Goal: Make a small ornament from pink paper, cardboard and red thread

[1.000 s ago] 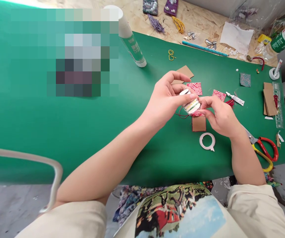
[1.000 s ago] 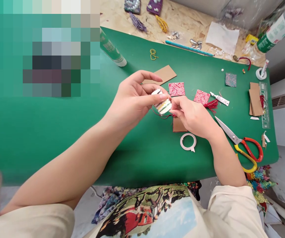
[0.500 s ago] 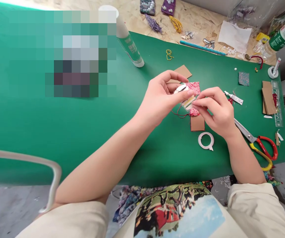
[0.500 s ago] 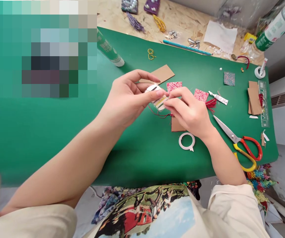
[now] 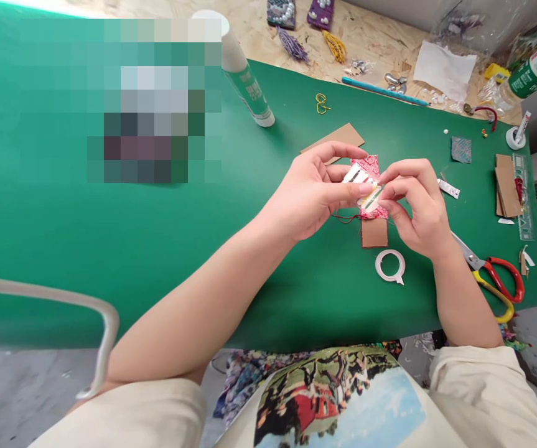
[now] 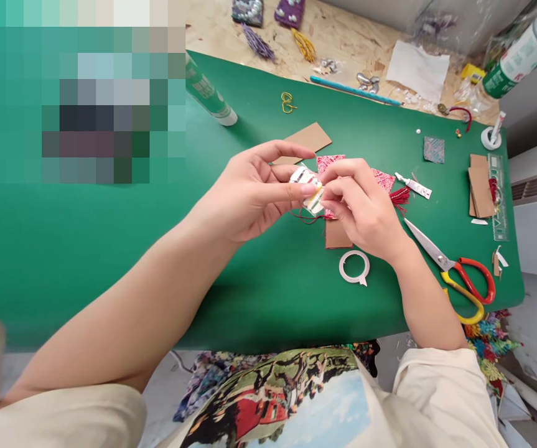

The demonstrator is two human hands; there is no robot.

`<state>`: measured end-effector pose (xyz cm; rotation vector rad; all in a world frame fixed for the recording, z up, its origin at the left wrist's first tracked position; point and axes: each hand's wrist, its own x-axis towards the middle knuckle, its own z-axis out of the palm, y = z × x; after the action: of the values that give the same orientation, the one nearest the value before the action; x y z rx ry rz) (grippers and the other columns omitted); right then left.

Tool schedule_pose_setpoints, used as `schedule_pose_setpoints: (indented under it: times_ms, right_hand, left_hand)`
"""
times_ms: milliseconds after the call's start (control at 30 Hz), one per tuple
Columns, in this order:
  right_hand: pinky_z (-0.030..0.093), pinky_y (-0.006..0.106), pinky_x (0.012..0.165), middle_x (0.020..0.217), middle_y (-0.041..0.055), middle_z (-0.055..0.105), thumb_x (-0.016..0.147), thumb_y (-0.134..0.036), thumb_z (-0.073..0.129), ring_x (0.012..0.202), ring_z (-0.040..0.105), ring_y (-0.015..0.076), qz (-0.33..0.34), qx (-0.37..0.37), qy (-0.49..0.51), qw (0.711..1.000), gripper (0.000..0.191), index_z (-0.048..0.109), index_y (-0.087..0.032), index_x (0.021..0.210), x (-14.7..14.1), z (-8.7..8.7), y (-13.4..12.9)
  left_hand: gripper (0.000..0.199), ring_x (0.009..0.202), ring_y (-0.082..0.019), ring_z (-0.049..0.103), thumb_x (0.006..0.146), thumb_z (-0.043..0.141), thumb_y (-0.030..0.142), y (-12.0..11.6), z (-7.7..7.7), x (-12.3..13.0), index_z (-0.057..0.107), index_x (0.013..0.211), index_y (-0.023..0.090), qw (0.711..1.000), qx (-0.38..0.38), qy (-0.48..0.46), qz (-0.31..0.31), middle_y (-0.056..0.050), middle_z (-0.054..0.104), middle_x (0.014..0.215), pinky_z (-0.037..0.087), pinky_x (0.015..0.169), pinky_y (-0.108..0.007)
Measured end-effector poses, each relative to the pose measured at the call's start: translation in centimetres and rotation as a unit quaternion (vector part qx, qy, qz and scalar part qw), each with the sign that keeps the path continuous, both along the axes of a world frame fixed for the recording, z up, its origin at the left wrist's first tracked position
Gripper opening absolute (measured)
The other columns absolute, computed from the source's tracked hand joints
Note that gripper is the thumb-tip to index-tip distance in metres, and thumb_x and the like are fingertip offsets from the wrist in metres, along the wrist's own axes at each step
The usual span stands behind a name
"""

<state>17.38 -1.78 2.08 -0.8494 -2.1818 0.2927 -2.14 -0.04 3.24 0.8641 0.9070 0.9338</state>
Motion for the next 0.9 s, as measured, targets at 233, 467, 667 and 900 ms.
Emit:
schedule_pose_setpoints:
  times_ms: [233,467,667,900]
  right_hand:
    - [0.059,0.042,0.077,0.108,0.0074,0.064,0.104,-0.029,0.047,0.096,0.064,0.0219,0.045,-0.015,0.002,0.999,0.012,0.053,-0.026,0.094,0.22,0.35,0.04]
    - [0.057,0.037,0.074,0.109,0.0068,0.062,0.104,-0.030,0.046,0.092,0.063,0.0184,0.100,-0.072,0.020,0.992,0.013,0.052,-0.025,0.094,0.58,0.82,0.16]
    - [0.058,0.041,0.086,0.108,0.0066,0.066,0.103,-0.028,0.049,0.103,0.065,0.0190,0.150,-0.112,0.051,0.981,0.011,0.052,-0.024,0.094,0.49,0.92,0.38]
    - [0.065,0.034,0.079,0.106,0.0059,0.074,0.095,-0.031,0.066,0.101,0.071,0.0188,0.069,-0.181,0.160,0.968,0.009,0.063,-0.023,0.094,-0.03,0.59,-0.31]
  left_hand:
    - [0.037,0.064,-0.018,0.074,0.066,0.081,0.008,0.40,-0.45,-0.07,0.063,0.097,0.018,0.998,-0.040,-0.031,-0.026,0.001,0.072,0.071,0.065,0.063,-0.033]
    - [0.035,0.073,-0.024,0.077,0.065,0.086,0.012,0.27,-0.32,-0.07,0.065,0.093,0.016,0.998,-0.048,-0.027,-0.039,-0.003,0.072,0.075,0.067,0.070,-0.041]
    - [0.030,0.069,-0.019,0.075,0.062,0.086,0.009,0.55,-0.41,-0.16,0.068,0.085,0.015,0.995,-0.083,-0.048,-0.040,-0.002,0.073,0.078,0.066,0.068,-0.035]
    - [0.017,0.089,-0.023,0.078,0.067,0.088,0.022,0.39,-0.27,-0.22,0.074,0.074,0.015,0.998,-0.034,-0.040,-0.015,-0.008,0.079,0.100,0.067,0.074,-0.034]
